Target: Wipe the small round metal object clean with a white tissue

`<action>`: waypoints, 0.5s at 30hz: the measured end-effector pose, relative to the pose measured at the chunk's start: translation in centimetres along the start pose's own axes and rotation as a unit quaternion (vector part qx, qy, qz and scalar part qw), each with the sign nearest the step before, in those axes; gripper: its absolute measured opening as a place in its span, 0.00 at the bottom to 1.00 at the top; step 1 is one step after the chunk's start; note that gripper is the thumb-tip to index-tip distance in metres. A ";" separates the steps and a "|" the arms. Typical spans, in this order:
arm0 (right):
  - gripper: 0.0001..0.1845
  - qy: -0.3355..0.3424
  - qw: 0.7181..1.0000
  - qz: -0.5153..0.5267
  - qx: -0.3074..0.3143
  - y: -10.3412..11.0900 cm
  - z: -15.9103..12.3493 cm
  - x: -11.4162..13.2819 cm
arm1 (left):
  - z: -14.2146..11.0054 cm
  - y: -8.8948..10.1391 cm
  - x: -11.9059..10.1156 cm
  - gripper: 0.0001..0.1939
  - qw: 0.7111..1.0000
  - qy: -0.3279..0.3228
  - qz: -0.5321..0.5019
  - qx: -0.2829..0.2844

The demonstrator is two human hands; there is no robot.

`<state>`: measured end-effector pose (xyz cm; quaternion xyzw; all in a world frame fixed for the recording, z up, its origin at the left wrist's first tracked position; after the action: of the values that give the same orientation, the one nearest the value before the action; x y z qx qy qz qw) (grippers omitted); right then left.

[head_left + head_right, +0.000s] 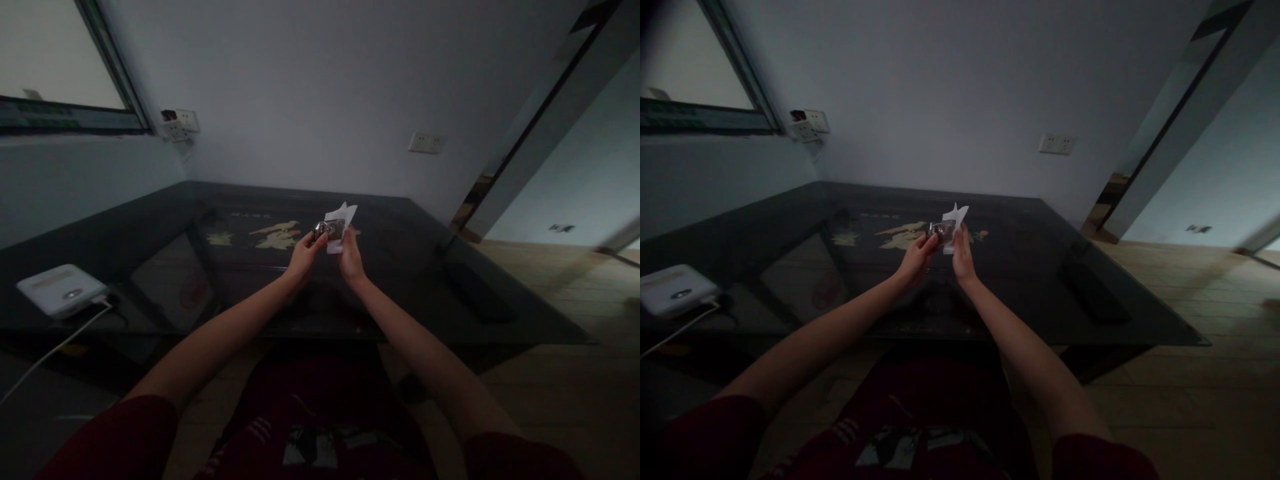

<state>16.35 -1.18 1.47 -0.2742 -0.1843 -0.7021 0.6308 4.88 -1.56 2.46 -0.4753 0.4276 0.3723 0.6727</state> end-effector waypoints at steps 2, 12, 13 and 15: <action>0.37 0.028 0.999 -0.038 0.012 -0.2 -0.3 1.1 | 0.1 0.0 -0.1 0.22 1.000 -0.003 0.000 -0.011; 0.31 0.045 0.997 -0.059 -0.002 0.9 0.4 1.2 | -0.7 -0.5 -0.7 0.22 0.998 -0.004 0.055 0.002; 0.32 0.027 0.999 -0.041 -0.010 1.0 0.5 0.6 | -0.7 -0.5 -0.6 0.22 0.998 -0.002 0.056 0.005; 0.33 0.001 1.000 0.002 -0.030 1.1 0.7 -0.6 | -0.6 -0.4 -0.4 0.22 0.999 0.004 0.049 0.015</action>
<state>17.55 -0.48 1.54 -0.2925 -0.1620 -0.7060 0.6243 4.99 -2.27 2.85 -0.4452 0.4583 0.3966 0.6591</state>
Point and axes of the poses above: each hand's wrist, its own z-axis towards the middle knuckle, its own y-axis out of the back of the hand, x = y × z, the point moved 2 cm from there along z, towards the middle knuckle, and after that the axes turned 15 degrees about y, right-handed, at the moved point
